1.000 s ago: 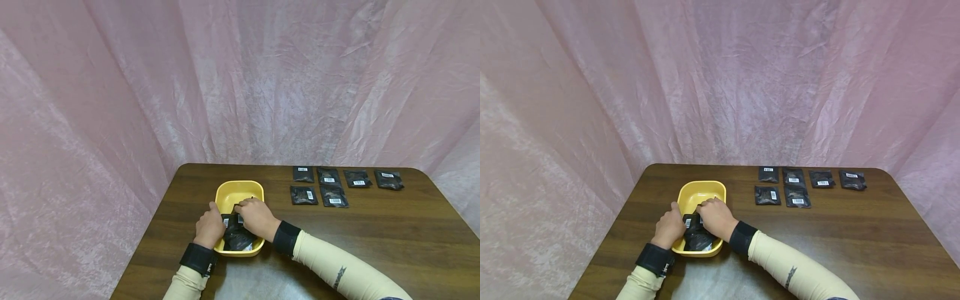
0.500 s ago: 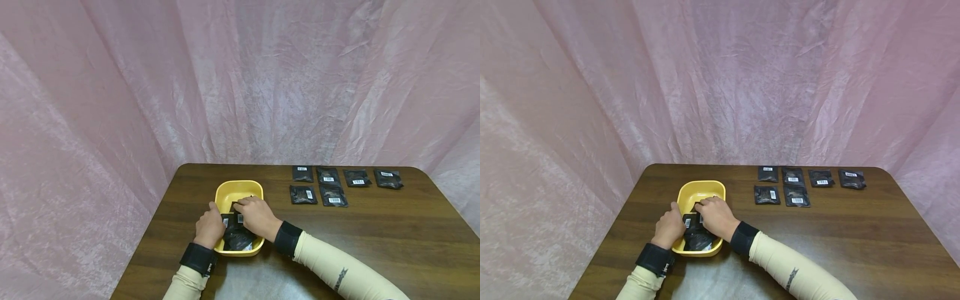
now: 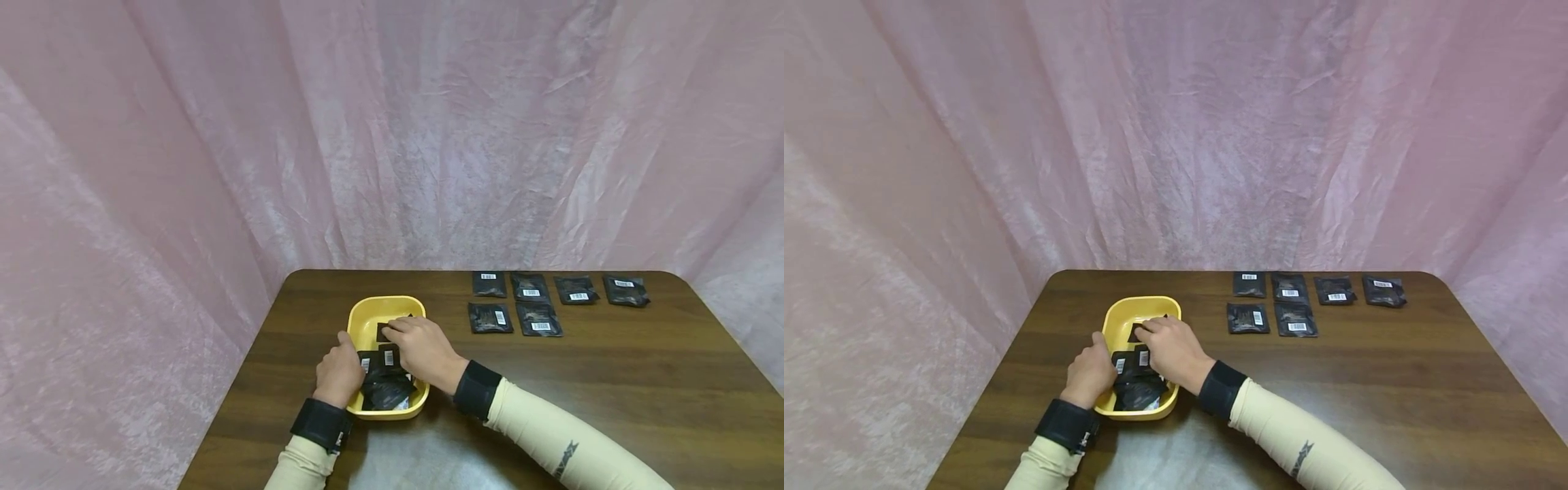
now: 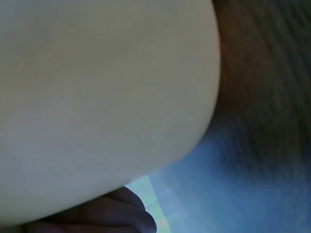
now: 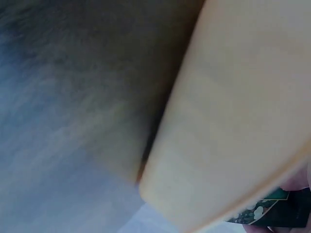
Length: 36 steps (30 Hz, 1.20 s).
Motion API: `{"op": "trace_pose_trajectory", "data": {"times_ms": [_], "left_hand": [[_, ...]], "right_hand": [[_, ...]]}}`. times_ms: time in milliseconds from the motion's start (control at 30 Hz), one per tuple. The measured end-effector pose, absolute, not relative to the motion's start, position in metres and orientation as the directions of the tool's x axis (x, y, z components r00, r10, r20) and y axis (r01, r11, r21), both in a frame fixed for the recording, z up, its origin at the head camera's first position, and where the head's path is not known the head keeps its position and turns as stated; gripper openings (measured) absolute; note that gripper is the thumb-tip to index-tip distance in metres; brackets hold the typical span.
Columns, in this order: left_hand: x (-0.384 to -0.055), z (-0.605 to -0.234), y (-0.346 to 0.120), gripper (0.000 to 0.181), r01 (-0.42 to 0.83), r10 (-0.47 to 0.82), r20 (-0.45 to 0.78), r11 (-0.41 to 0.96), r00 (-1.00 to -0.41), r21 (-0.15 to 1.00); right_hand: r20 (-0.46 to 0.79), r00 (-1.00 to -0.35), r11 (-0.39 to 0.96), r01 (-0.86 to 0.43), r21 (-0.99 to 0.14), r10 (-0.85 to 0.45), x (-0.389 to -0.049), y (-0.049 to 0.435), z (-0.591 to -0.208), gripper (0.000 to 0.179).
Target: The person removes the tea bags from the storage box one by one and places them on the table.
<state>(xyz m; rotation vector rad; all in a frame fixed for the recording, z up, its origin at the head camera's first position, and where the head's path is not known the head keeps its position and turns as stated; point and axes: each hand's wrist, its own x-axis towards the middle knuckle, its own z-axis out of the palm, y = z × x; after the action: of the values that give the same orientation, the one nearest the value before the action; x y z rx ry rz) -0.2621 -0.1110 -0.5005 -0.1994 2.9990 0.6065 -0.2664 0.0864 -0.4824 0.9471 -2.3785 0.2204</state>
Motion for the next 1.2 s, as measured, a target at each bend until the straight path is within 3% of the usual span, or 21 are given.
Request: {"op": "trace_pose_trajectory", "data": {"times_ms": [233,367,467,667,867,1033,1200], "left_hand": [[-0.262,-0.5,-0.104,0.049,-0.108,-0.09,-0.065,0.918,-0.994,0.382],[-0.261,-0.5,-0.099,0.05,-0.108,-0.088,-0.07,0.919,-0.994,0.38],[-0.261,-0.5,-0.097,0.051,-0.112,-0.086,-0.084,0.919,-0.993,0.378],[-0.259,-0.497,-0.096,0.056,-0.138,-0.099,-0.12,0.916,-0.988,0.377],[-0.256,-0.496,-0.097,0.053,-0.144,-0.098,-0.136,0.912,-0.986,0.384],[-0.255,-0.495,-0.096,0.055,-0.15,-0.102,-0.145,0.911,-0.984,0.383],[-0.254,-0.495,-0.098,0.056,-0.154,-0.105,-0.144,0.911,-0.984,0.383]], "right_hand": [[0.707,-0.537,0.748,-0.664,-0.017,-0.461,-0.257,0.129,-0.471,0.04],[0.785,-0.5,0.78,-0.624,-0.035,-0.365,-0.251,0.169,-0.463,0.034],[0.807,-0.51,0.829,-0.557,-0.047,-0.297,-0.246,0.206,-0.458,0.026],[0.762,-0.63,0.927,-0.357,-0.111,-0.151,-0.235,0.285,-0.457,0.018],[0.621,-0.782,0.981,-0.162,-0.103,-0.064,-0.216,0.353,-0.468,0.025],[0.512,-0.857,0.992,-0.111,-0.065,-0.062,-0.201,0.386,-0.477,0.039],[0.365,-0.931,0.987,-0.072,-0.143,-0.015,-0.194,0.396,-0.486,0.038]]}}
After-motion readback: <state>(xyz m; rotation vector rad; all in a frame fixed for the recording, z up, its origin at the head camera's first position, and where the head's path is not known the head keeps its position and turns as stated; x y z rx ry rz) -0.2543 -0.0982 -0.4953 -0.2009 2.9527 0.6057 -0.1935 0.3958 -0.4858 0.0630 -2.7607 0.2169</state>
